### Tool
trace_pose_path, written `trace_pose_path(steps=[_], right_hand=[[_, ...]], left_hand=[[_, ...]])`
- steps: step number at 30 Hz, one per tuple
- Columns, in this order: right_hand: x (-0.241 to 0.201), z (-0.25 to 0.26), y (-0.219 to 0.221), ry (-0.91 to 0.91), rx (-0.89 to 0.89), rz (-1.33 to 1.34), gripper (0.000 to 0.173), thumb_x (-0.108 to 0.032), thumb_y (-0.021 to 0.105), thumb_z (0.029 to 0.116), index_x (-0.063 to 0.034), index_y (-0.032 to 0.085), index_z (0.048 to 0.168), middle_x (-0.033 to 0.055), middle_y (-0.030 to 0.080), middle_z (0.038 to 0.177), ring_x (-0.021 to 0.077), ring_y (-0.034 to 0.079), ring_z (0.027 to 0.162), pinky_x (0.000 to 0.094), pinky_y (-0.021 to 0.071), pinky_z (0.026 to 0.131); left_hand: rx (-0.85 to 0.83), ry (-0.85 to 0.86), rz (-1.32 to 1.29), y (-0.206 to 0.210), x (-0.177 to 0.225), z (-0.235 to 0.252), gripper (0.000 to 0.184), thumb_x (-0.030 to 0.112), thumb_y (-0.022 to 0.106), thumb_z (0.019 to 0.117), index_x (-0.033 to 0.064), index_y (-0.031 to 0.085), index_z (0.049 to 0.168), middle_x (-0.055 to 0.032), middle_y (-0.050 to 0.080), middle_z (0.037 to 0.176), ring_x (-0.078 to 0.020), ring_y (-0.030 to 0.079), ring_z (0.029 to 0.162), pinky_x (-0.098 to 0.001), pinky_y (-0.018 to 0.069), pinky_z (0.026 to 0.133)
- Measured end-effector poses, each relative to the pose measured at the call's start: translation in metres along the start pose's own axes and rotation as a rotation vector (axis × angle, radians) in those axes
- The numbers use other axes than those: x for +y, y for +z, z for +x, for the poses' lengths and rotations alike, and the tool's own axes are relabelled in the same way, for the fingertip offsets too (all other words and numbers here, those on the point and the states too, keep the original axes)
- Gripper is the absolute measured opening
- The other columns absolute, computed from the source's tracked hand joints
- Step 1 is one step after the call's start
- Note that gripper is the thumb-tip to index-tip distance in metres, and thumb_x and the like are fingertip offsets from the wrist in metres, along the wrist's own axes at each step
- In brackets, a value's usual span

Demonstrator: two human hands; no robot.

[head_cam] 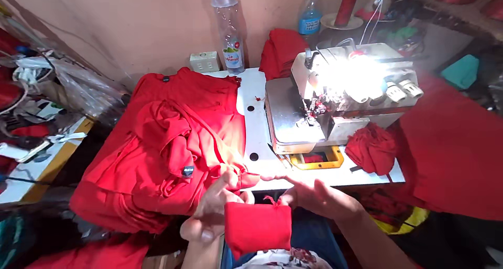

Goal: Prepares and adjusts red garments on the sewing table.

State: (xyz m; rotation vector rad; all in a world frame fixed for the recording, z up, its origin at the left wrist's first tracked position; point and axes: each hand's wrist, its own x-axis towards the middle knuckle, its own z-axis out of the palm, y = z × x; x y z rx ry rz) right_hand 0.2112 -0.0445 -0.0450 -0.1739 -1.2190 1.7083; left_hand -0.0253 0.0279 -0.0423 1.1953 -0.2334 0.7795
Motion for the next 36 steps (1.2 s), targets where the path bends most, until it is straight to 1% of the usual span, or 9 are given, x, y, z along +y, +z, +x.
trace_pose_path(steps=[2,5,8,11,18,23,28,32,36], right_hand=[[-0.003,0.001,0.002,-0.047,-0.077,-0.038,0.087,-0.078,0.039,0.0933,-0.0162,0.045,0.154,-0.0026,0.054,0.149,-0.0027,0.065,0.104,0.0162,0.0545,0.085],[-0.014,0.002,0.012,-0.232,-0.094,0.065,0.099,-0.084,0.028,0.09,-0.0132,0.042,0.157,0.0016,0.069,0.131,-0.0001,0.069,0.096,0.0197,0.0563,0.084],[-0.01,-0.004,-0.003,-0.094,-0.05,-0.095,0.09,-0.077,0.032,0.0958,-0.0133,0.036,0.16,-0.0043,0.061,0.141,-0.0076,0.064,0.099,0.0127,0.0522,0.084],[0.002,-0.01,-0.011,0.134,0.183,-0.09,0.067,-0.073,0.047,0.0935,-0.0224,0.058,0.135,-0.0122,0.071,0.099,-0.0065,0.063,0.083,0.0139,0.0516,0.077],[-0.006,0.002,-0.002,0.075,0.064,-0.363,0.003,-0.012,0.065,0.0982,-0.0145,0.065,0.099,-0.0183,0.066,0.082,-0.0116,0.06,0.076,0.0091,0.0493,0.068],[-0.006,-0.003,0.012,0.077,0.138,-0.472,0.007,-0.008,0.064,0.0977,-0.0049,0.07,0.096,-0.01,0.07,0.086,-0.0077,0.064,0.081,0.0125,0.0534,0.075],[0.03,0.024,0.0,0.085,0.335,-0.8,0.02,-0.02,0.068,0.0947,-0.0007,0.072,0.089,0.0008,0.068,0.087,-0.0029,0.061,0.08,0.0151,0.0515,0.071],[0.054,0.053,-0.005,0.116,0.485,-1.218,0.023,-0.022,0.073,0.089,0.0015,0.074,0.091,0.0203,0.07,0.108,0.0297,0.068,0.097,0.0438,0.0542,0.084],[0.063,0.055,-0.003,0.234,0.502,-1.19,0.023,-0.016,0.07,0.0918,0.0073,0.071,0.094,0.0218,0.067,0.098,0.0311,0.065,0.095,0.0432,0.0519,0.085]], left_hand=[[-0.076,-0.08,0.11,0.001,0.002,0.001,0.051,0.051,0.064,0.0921,0.0156,0.065,0.128,0.0023,0.069,0.122,-0.0054,0.064,0.112,-0.0239,0.0505,0.096],[-0.337,-0.256,0.455,0.003,-0.01,0.001,0.039,0.035,0.058,0.0967,0.001,0.061,0.116,-0.0059,0.058,0.126,-0.0025,0.052,0.123,-0.0191,0.0412,0.105],[-0.102,-0.085,0.36,0.003,-0.004,-0.008,0.04,0.048,0.061,0.0956,0.0207,0.067,0.123,0.0094,0.065,0.125,-0.0014,0.057,0.119,-0.0212,0.0459,0.102],[0.051,0.015,0.056,-0.003,0.008,-0.002,0.06,0.053,0.068,0.0887,0.0208,0.06,0.138,0.0076,0.069,0.12,-0.0044,0.064,0.11,-0.0247,0.0516,0.096],[0.053,-0.07,0.291,0.002,0.02,0.008,0.044,0.039,0.065,0.0943,0.0203,0.059,0.133,0.0127,0.07,0.114,0.0045,0.064,0.102,-0.0143,0.0507,0.087],[0.191,-0.421,1.091,0.034,0.036,-0.025,0.028,0.028,0.068,0.095,0.0005,0.072,0.093,-0.0059,0.072,0.087,-0.0063,0.065,0.084,-0.0258,0.0512,0.077],[0.427,-0.291,1.135,0.032,0.041,-0.046,0.021,0.016,0.072,0.0921,-0.0018,0.07,0.081,-0.0056,0.069,0.106,0.003,0.061,0.1,-0.0134,0.052,0.085],[0.506,-0.371,1.746,0.008,0.031,-0.03,0.017,0.022,0.072,0.0833,0.0049,0.077,0.082,-0.0134,0.072,0.12,-0.0152,0.073,0.083,-0.0324,0.0594,0.069],[0.486,-0.707,1.718,0.011,0.034,-0.021,0.017,0.018,0.074,0.0875,0.0008,0.076,0.091,-0.0177,0.07,0.117,-0.0322,0.072,0.082,-0.0527,0.0578,0.071]])
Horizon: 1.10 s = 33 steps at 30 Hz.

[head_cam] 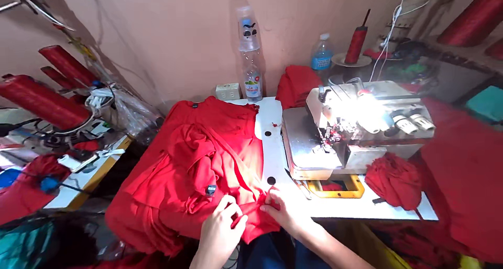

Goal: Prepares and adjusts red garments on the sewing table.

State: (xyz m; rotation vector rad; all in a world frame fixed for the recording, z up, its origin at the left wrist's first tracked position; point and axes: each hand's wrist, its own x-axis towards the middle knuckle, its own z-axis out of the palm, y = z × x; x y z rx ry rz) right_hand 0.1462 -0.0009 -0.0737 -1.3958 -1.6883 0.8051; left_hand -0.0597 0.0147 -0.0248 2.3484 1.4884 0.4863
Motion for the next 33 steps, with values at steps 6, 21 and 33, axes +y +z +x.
trace_pose_path(steps=[6,21,33], right_hand=[[0.006,-0.011,0.002,-0.308,0.308,-0.093,0.016,-0.017,0.073,0.084,-0.0024,0.072,0.079,0.0097,0.067,0.077,0.0165,0.067,0.075,0.0261,0.0543,0.069],[-0.004,-0.022,-0.031,-0.515,0.371,-0.056,0.014,-0.014,0.075,0.0856,-0.0055,0.067,0.077,0.0065,0.068,0.08,0.008,0.064,0.081,0.0144,0.0501,0.074],[0.031,-0.013,-0.072,-0.182,1.167,0.471,0.009,0.007,0.069,0.0839,-0.0016,0.073,0.086,-0.0052,0.073,0.081,-0.0034,0.068,0.073,0.014,0.0588,0.07]], left_hand=[[0.373,0.242,-0.019,0.02,-0.005,-0.017,0.018,0.024,0.071,0.0772,0.006,0.074,0.075,-0.0092,0.074,0.096,-0.0152,0.07,0.07,-0.0323,0.0549,0.054],[0.192,0.399,-0.486,0.008,0.006,-0.01,0.022,0.021,0.074,0.0802,0.0055,0.061,0.073,-0.0008,0.065,0.085,0.0082,0.058,0.076,-0.0048,0.0478,0.066],[0.394,0.567,-0.115,0.042,0.135,0.127,0.015,0.007,0.062,0.0908,-0.0005,0.075,0.094,-0.0161,0.073,0.098,-0.0319,0.071,0.095,-0.046,0.0571,0.081]])
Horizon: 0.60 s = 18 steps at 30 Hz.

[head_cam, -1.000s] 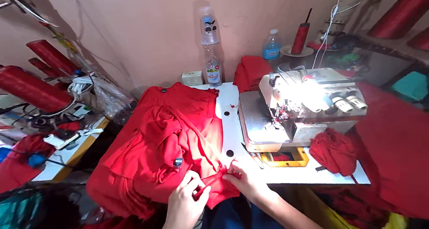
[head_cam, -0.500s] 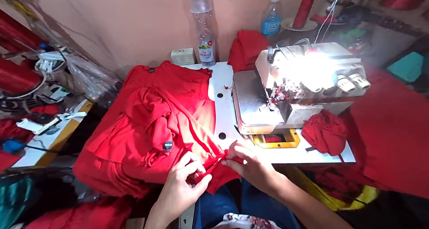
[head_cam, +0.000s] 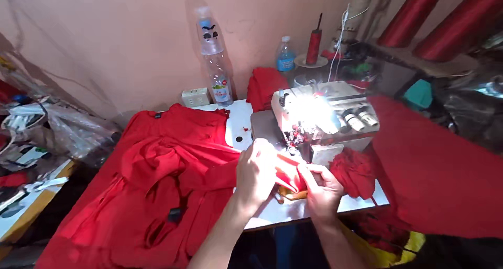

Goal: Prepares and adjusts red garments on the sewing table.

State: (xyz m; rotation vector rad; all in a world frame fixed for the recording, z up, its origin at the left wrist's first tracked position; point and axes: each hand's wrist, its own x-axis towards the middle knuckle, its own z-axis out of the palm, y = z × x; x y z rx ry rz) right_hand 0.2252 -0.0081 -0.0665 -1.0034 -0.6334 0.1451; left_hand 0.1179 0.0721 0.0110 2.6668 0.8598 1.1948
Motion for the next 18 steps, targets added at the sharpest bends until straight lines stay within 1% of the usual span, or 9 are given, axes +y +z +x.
trace_pose_path(steps=[2,3,5,6,8,10,13,16,18], right_hand=[[-0.014,0.0,0.0,0.477,0.117,0.24,0.018,0.009,0.055,0.094,-0.0036,0.065,0.085,-0.0021,0.07,0.072,0.0028,0.067,0.063,0.0189,0.057,0.06],[-0.021,0.002,-0.006,0.699,0.127,0.328,0.02,0.003,0.047,0.1008,-0.0045,0.061,0.089,0.0004,0.069,0.075,0.0064,0.067,0.067,0.0227,0.0578,0.063],[-0.034,0.004,-0.02,0.966,0.125,0.424,0.02,-0.006,0.04,0.1058,-0.0043,0.059,0.101,0.0034,0.069,0.083,0.0107,0.07,0.076,0.0275,0.0599,0.071],[-0.039,0.003,-0.025,1.011,0.119,0.442,0.021,-0.007,0.039,0.1054,-0.005,0.06,0.101,0.0038,0.07,0.082,0.0115,0.071,0.075,0.0282,0.0613,0.07],[-0.038,-0.001,-0.031,0.929,0.067,0.391,0.022,-0.003,0.041,0.1012,-0.0058,0.061,0.092,0.0025,0.071,0.077,0.0101,0.071,0.069,0.0264,0.0606,0.066],[-0.025,0.0,-0.03,0.695,0.026,0.232,0.018,0.001,0.052,0.0919,-0.0069,0.065,0.082,-0.0013,0.07,0.072,0.0068,0.068,0.066,0.0243,0.0593,0.065],[-0.008,0.01,-0.019,0.362,-0.007,-0.034,0.011,0.001,0.066,0.0842,-0.0072,0.066,0.077,-0.0059,0.067,0.07,0.0002,0.064,0.062,0.0176,0.0559,0.061],[0.006,0.019,-0.009,0.22,-0.05,-0.099,0.016,0.001,0.071,0.0808,-0.0081,0.059,0.075,-0.0073,0.062,0.065,-0.0029,0.057,0.053,0.014,0.0494,0.051],[0.013,0.023,-0.005,0.192,-0.057,-0.09,0.016,0.004,0.069,0.0808,-0.0062,0.059,0.076,-0.0062,0.06,0.064,-0.0028,0.054,0.05,0.0133,0.0481,0.048]], left_hand=[[-0.187,-0.075,0.082,0.017,0.003,0.022,0.018,0.013,0.064,0.0923,-0.0018,0.074,0.095,-0.0187,0.072,0.097,-0.0407,0.067,0.1,-0.0561,0.0503,0.084],[-0.287,-0.1,0.115,0.02,0.002,0.028,0.021,0.017,0.063,0.094,-0.0015,0.074,0.095,-0.0193,0.071,0.096,-0.0427,0.065,0.102,-0.0586,0.0482,0.084],[-0.394,-0.144,0.107,0.02,0.0,0.031,0.027,0.023,0.062,0.0937,-0.0005,0.074,0.095,-0.0196,0.071,0.096,-0.0422,0.063,0.105,-0.0591,0.0449,0.087],[-0.377,-0.143,0.086,0.02,-0.001,0.03,0.027,0.025,0.065,0.0905,0.0002,0.075,0.091,-0.0195,0.071,0.093,-0.0418,0.064,0.102,-0.0595,0.0448,0.088],[-0.385,-0.162,0.077,0.021,-0.001,0.032,0.029,0.028,0.067,0.0886,0.0,0.075,0.089,-0.0195,0.071,0.092,-0.0419,0.064,0.102,-0.0605,0.0442,0.089],[-0.48,-0.24,0.105,0.021,0.002,0.042,0.032,0.03,0.064,0.0933,-0.0006,0.074,0.096,-0.0202,0.071,0.099,-0.0412,0.062,0.108,-0.0611,0.0413,0.095],[-0.611,-0.359,0.127,0.028,-0.007,0.067,0.032,0.033,0.062,0.0981,0.0033,0.075,0.102,-0.0169,0.071,0.108,-0.0358,0.06,0.116,-0.0578,0.0391,0.102],[-0.466,-0.338,-0.008,0.04,-0.034,0.07,0.025,0.028,0.071,0.0938,0.0042,0.075,0.102,-0.0149,0.071,0.101,-0.0363,0.06,0.111,-0.057,0.0413,0.097],[-0.415,-0.226,-0.178,0.034,-0.047,0.067,0.025,0.021,0.073,0.0907,0.0033,0.071,0.109,-0.0165,0.068,0.111,-0.0358,0.057,0.114,-0.0537,0.0441,0.094]])
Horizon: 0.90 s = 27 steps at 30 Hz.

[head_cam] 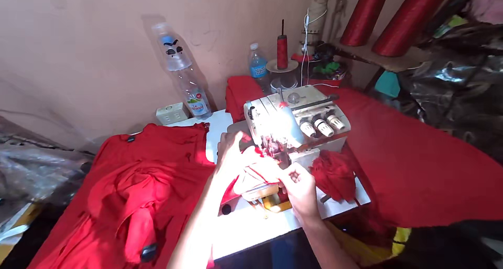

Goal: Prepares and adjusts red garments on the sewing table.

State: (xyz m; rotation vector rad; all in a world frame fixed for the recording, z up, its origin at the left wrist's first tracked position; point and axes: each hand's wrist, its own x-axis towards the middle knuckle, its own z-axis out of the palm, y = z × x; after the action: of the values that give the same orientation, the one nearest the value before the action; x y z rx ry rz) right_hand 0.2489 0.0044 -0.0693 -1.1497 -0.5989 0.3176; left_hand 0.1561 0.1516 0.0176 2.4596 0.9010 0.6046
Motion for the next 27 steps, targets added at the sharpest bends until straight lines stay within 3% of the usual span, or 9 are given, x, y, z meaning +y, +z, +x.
trace_pose_path(steps=[3,8,12,15,18,20,21,23,27], right_hand=[[0.001,0.004,0.004,-0.011,0.002,0.01,0.015,0.003,0.069,0.0819,-0.006,0.059,0.077,-0.0069,0.059,0.064,-0.0036,0.053,0.049,0.013,0.0481,0.048],[0.007,0.0,0.002,-0.295,0.052,-0.212,0.013,-0.008,0.072,0.0843,0.0024,0.065,0.089,-0.0006,0.063,0.074,-0.006,0.054,0.06,0.009,0.0459,0.057],[0.002,0.006,0.004,-0.782,0.104,-0.553,0.027,-0.029,0.073,0.0848,-0.0037,0.066,0.093,0.012,0.066,0.094,0.0157,0.061,0.094,0.0205,0.0485,0.087],[-0.016,0.019,0.015,-0.899,0.04,-0.637,0.021,-0.026,0.068,0.0886,-0.0075,0.076,0.083,0.0141,0.07,0.088,0.0236,0.067,0.089,0.0291,0.0526,0.08],[-0.034,0.032,0.014,-0.671,-0.227,-0.436,0.022,-0.019,0.065,0.0911,-0.0006,0.078,0.091,0.0108,0.076,0.092,0.0124,0.072,0.088,0.0267,0.058,0.082],[-0.048,0.041,0.006,-0.329,-0.447,-0.283,0.026,-0.016,0.066,0.0941,0.0049,0.072,0.11,0.0056,0.073,0.093,0.0026,0.066,0.081,0.0195,0.0563,0.075],[-0.052,0.047,0.001,-0.191,-0.524,-0.25,0.028,-0.017,0.067,0.0939,0.004,0.068,0.112,0.0029,0.07,0.089,0.0017,0.064,0.073,0.0195,0.0559,0.067],[-0.052,0.051,-0.011,-0.096,-0.607,-0.289,0.033,-0.011,0.07,0.088,0.0093,0.065,0.114,0.0073,0.071,0.095,0.0042,0.066,0.081,0.0232,0.0568,0.076],[-0.056,0.051,-0.026,-0.029,-0.62,-0.154,0.041,-0.008,0.065,0.0914,0.01,0.053,0.126,0.0027,0.068,0.105,0.0064,0.067,0.098,0.0302,0.0569,0.091]], left_hand=[[-0.248,0.187,-0.12,-0.031,0.003,-0.008,0.019,0.01,0.063,0.0949,0.0007,0.071,0.109,-0.0168,0.065,0.119,-0.0237,0.06,0.116,-0.0384,0.0492,0.099],[-0.575,0.295,0.002,-0.048,0.021,0.003,0.032,0.026,0.06,0.099,-0.0019,0.071,0.11,-0.0165,0.067,0.113,-0.0291,0.056,0.117,-0.0476,0.0396,0.103],[-0.612,0.341,-0.175,-0.062,0.031,0.006,0.023,0.018,0.057,0.1003,-0.0013,0.069,0.103,-0.0057,0.066,0.097,-0.0069,0.059,0.095,-0.0263,0.0478,0.09],[-0.654,0.445,-0.192,-0.071,0.036,0.002,0.031,0.014,0.073,0.0863,-0.0041,0.066,0.11,-0.0092,0.068,0.102,-0.0073,0.061,0.097,-0.0248,0.0492,0.09],[-0.379,0.326,0.028,-0.066,0.042,-0.001,0.038,0.016,0.073,0.0847,-0.0073,0.067,0.115,-0.0234,0.069,0.108,-0.0322,0.065,0.104,-0.0505,0.0485,0.094],[-0.212,0.258,0.015,-0.057,0.033,0.003,0.045,0.012,0.074,0.0849,-0.0074,0.064,0.125,-0.0256,0.065,0.122,-0.0346,0.062,0.116,-0.0481,0.0467,0.103],[-0.221,0.255,0.011,-0.057,0.031,0.002,0.045,0.007,0.074,0.0843,-0.0084,0.062,0.125,-0.0266,0.064,0.122,-0.0341,0.063,0.115,-0.045,0.0496,0.102],[-0.389,0.287,0.094,-0.06,0.031,-0.006,0.032,0.004,0.075,0.0864,-0.0111,0.067,0.113,-0.0291,0.068,0.11,-0.0385,0.066,0.106,-0.0511,0.0502,0.096],[-0.527,0.332,0.537,-0.055,0.038,-0.016,0.031,0.031,0.071,0.0958,0.0055,0.074,0.113,-0.0145,0.071,0.115,-0.0322,0.063,0.117,-0.0534,0.0442,0.104]])
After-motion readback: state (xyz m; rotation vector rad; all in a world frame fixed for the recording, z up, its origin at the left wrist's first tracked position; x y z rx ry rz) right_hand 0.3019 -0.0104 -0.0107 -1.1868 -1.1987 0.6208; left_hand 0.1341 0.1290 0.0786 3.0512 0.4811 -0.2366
